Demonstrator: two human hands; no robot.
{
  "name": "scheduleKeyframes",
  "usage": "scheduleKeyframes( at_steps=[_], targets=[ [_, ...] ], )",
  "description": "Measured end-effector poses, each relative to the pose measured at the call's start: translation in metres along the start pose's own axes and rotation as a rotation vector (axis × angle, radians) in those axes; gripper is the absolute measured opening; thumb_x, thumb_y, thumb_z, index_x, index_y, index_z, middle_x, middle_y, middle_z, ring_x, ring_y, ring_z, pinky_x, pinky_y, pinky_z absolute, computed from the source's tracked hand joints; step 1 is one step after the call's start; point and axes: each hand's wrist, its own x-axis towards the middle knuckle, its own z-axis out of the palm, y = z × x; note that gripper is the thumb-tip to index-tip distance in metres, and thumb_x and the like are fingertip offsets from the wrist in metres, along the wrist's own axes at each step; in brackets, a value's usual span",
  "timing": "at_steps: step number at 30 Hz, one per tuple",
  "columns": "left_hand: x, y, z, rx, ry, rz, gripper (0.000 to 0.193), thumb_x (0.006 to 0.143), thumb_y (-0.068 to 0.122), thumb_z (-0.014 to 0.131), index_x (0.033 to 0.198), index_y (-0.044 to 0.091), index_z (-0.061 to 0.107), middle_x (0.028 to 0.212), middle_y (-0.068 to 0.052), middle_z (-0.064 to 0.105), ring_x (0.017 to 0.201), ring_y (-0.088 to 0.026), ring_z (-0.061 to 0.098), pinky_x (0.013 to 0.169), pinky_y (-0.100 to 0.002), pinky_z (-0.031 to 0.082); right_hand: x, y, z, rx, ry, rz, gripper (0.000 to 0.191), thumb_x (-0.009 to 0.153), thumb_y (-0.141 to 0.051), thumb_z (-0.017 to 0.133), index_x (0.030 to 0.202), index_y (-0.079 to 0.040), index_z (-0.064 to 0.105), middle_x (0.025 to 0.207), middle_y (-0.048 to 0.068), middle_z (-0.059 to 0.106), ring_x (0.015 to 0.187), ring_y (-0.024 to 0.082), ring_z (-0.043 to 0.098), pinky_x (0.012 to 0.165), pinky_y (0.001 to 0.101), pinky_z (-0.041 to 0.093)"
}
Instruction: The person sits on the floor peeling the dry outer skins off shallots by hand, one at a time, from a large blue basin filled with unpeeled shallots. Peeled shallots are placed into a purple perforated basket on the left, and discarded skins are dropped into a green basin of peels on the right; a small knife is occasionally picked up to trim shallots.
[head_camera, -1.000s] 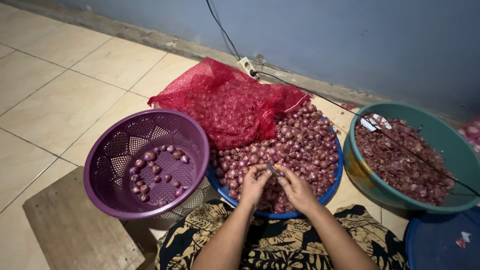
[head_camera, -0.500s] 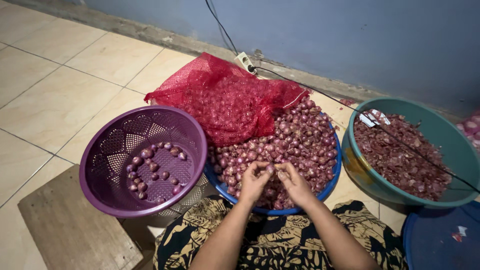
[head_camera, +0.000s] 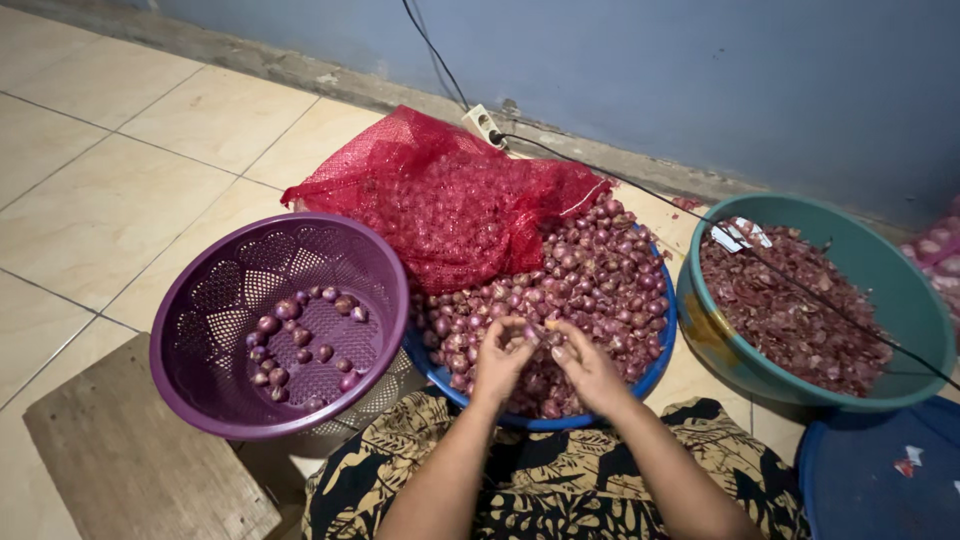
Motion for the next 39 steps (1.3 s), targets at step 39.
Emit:
scheduleKeyframes(
  at_steps=[39],
  targets=[
    [-0.002, 0.003, -0.002, -0.326, -0.127, -0.354, 0.033, 0.096, 0.012, 0.065, 0.129, 0.007, 0.061, 0.116, -0.007, 0.071, 0.096, -0.017, 0.069, 0.083, -0.027, 0.056, 0.006, 0.031, -0.008, 0.458, -0.177, 0.012, 0.039, 0.104, -0.028, 0.047, 0.142, -0.022, 0.049, 0.066, -0.002, 0.054, 0.05, 0.008, 0.043, 0.044, 0.0233, 0.033]
  ],
)
